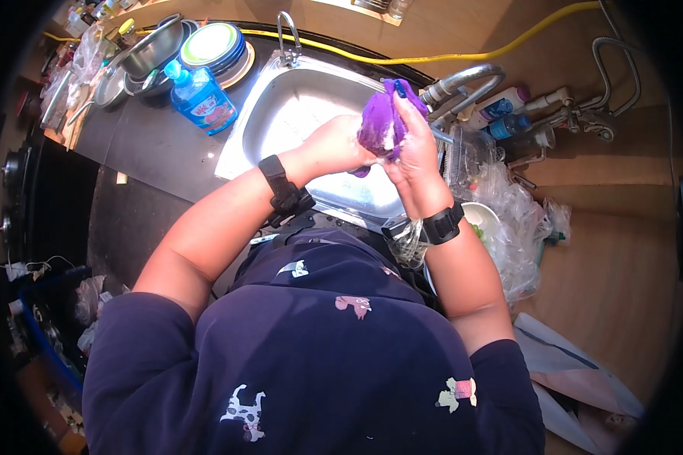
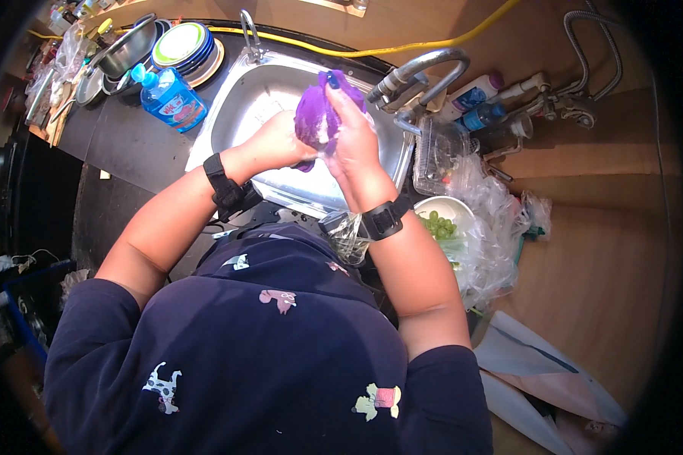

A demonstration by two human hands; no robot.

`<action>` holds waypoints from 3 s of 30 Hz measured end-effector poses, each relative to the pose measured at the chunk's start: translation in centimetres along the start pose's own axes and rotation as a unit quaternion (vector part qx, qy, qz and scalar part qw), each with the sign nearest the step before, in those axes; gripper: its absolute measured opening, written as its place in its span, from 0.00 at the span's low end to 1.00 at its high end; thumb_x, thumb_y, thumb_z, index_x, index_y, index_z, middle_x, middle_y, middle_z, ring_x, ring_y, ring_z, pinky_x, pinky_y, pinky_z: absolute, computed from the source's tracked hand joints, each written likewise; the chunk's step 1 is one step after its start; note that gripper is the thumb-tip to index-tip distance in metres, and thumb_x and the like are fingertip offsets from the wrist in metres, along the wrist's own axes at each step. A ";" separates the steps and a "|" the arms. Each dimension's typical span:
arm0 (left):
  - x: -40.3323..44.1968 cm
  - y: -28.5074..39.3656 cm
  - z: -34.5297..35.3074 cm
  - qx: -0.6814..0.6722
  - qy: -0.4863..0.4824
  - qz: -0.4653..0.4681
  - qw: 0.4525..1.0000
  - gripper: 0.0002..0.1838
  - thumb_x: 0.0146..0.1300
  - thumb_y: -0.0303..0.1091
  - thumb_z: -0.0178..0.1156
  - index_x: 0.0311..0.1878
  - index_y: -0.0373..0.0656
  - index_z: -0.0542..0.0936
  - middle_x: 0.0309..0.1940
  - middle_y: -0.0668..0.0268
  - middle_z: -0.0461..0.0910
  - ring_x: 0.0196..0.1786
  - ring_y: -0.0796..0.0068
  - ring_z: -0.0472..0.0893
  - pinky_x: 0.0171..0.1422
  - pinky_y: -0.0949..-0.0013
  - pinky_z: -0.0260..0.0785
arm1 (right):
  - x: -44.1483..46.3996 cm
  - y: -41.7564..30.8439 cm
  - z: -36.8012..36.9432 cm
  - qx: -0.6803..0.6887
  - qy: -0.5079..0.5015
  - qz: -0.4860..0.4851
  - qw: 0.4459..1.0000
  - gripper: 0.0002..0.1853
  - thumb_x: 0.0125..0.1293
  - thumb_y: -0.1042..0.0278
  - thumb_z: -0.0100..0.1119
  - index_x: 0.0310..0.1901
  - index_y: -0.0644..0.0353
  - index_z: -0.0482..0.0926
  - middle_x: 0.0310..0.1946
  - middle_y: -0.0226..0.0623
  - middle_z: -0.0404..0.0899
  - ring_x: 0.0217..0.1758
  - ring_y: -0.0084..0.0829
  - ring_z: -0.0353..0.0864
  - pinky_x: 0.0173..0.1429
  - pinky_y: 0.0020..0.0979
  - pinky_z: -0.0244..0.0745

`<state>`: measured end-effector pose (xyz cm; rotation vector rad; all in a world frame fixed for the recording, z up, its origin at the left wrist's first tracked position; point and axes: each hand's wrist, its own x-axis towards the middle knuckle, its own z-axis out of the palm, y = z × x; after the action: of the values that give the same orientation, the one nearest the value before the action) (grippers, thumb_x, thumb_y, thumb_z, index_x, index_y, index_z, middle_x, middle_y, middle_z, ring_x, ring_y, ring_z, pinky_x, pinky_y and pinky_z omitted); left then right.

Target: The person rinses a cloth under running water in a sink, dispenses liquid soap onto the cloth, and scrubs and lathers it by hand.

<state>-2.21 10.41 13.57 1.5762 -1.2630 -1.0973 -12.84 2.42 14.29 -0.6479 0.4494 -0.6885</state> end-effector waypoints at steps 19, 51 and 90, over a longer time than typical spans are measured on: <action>-0.2 -3.5 -5.2 -0.685 -0.192 -0.071 0.700 0.28 0.57 0.23 0.54 0.62 0.35 0.60 0.55 0.46 0.67 0.59 0.48 0.68 0.62 0.40 0.61 | -0.2 -1.1 -1.3 -0.198 -0.084 -0.093 0.972 0.28 0.63 0.73 0.53 0.64 0.61 0.57 0.52 0.35 0.72 0.55 0.27 0.72 0.61 0.29 0.65; -1.0 -1.0 -2.3 -0.612 -0.369 -0.069 0.696 0.31 0.54 0.27 0.60 0.62 0.38 0.62 0.53 0.49 0.70 0.52 0.49 0.75 0.51 0.40 0.69 | -2.5 -4.5 -0.7 -0.534 -0.329 -0.111 0.771 0.35 0.42 0.62 0.75 0.54 0.61 0.71 0.50 0.36 0.75 0.51 0.29 0.74 0.58 0.30 0.66; 0.5 0.8 0.6 0.151 -0.043 0.238 0.959 0.20 0.50 0.34 0.62 0.48 0.44 0.74 0.40 0.60 0.78 0.44 0.61 0.78 0.52 0.65 0.69 | -2.3 -2.3 -0.7 -0.386 -0.107 -0.182 0.898 0.14 0.49 0.68 0.69 0.37 0.61 0.79 0.33 0.32 0.81 0.36 0.26 0.79 0.46 0.26 0.71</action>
<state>-3.00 9.75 14.10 1.3373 -1.8193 -0.6939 -15.82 2.38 15.79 -1.5762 0.3918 -0.7741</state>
